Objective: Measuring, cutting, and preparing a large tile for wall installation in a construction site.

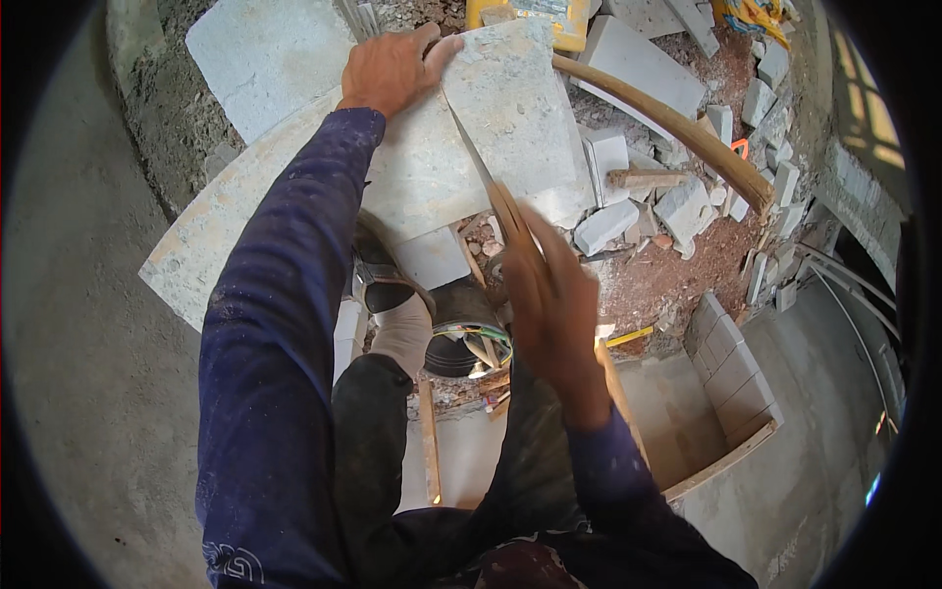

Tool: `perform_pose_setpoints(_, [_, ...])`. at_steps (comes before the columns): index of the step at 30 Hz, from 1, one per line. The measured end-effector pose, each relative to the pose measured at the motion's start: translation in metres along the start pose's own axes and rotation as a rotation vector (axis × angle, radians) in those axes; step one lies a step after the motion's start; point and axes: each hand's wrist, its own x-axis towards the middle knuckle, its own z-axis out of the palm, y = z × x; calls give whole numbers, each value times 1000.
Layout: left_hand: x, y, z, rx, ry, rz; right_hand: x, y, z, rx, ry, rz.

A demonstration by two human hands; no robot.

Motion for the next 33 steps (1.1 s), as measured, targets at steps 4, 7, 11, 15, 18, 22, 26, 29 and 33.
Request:
perform_pose_setpoints(4, [-13, -11, -3, 8, 22, 12, -60, -19, -31, 249, 18, 49])
perform_pose_setpoints(7, [7, -1, 3, -43, 85, 37, 9, 28, 13, -7, 53, -101])
perform_pose_setpoints(11, [-5, 3, 5, -49, 24, 5, 31, 23, 25, 166, 72, 38])
perform_pose_setpoints(15, [-10, -8, -4, -17, 56, 7, -73, 1, -16, 353, 111, 28])
perform_pose_setpoints(18, [-7, -4, -4, -9, 10, -13, -33, 15, 6, 209, 99, 41])
perform_pose_setpoints(22, [3, 13, 11, -60, 42, -23, 30, 37, 24, 123, 99, 9])
perform_pose_setpoints(26, [-18, -10, 0, 15, 23, -17, -90, -4, -23, 386, 58, 73])
perform_pose_setpoints(29, [-15, -9, -5, 23, 12, -33, -66, 3, -10, 237, 66, 24])
perform_pose_setpoints(33, [10, 24, 11, -26, 14, -61, 35, 48, 32, 171, 130, -45])
